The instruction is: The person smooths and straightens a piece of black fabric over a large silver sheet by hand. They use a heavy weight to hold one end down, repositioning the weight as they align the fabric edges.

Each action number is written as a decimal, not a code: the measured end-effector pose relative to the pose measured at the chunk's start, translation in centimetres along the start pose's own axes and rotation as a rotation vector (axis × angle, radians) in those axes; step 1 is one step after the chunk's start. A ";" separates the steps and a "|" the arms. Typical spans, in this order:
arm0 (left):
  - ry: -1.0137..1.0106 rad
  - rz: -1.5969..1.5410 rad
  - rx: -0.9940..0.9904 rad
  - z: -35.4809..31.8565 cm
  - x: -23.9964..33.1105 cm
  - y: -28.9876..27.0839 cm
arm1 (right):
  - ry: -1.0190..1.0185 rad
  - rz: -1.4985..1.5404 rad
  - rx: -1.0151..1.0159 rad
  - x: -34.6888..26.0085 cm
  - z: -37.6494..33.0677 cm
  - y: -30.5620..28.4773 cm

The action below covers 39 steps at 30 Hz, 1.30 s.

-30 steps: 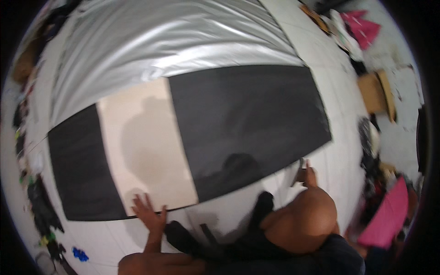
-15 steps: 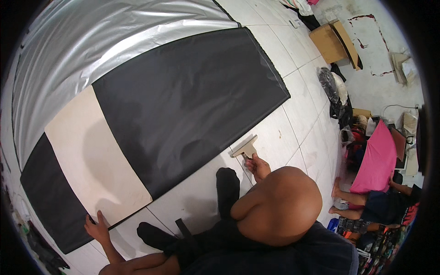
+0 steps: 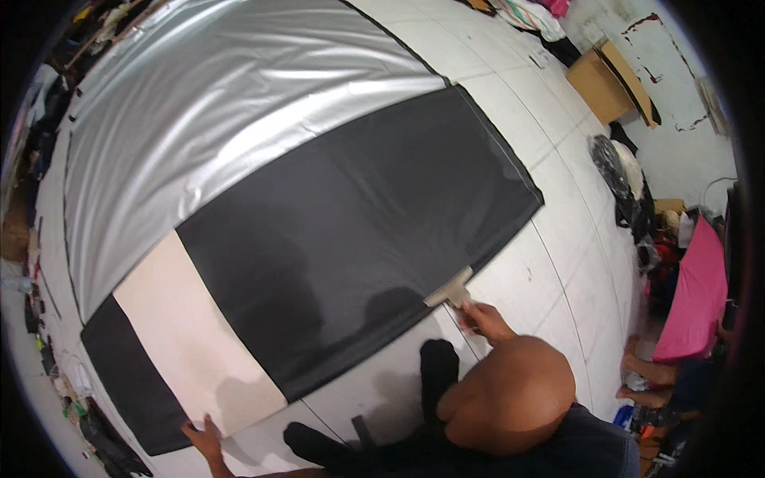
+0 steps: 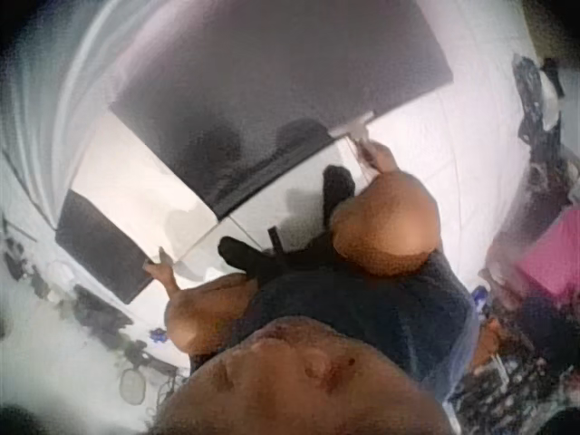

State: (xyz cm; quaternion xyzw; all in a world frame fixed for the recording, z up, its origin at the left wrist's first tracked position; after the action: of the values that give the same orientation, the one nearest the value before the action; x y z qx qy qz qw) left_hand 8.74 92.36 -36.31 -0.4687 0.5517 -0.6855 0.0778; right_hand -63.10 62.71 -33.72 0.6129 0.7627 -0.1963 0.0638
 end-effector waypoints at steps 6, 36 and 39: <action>-0.082 0.388 -0.186 -2.5 5.4 -3.9 | -0.365 -0.961 0.230 -5.0 -8.8 -3.2; -0.320 -0.245 -0.722 -1.9 33.7 -0.9 | 0.285 -0.663 0.071 -4.6 -39.6 -10.6; 0.076 -0.019 -0.864 -10.0 28.4 -2.7 | 0.209 -0.579 0.066 -8.8 -43.5 -7.8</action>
State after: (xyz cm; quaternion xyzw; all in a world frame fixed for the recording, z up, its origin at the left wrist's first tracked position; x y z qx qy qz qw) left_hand -12.99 82.51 -17.75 -0.4377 0.7861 -0.4090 -0.1523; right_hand -62.25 69.83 10.79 0.3888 0.9012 -0.1669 -0.0937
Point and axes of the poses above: each hand's wrist, its own z-axis towards the middle knuckle, its own y-axis out of the palm, x = y × z, the point moved 4 cm from there along z, towards the middle knuckle, and after that the axes turned 12 degrees about y, right-handed, at the moved point
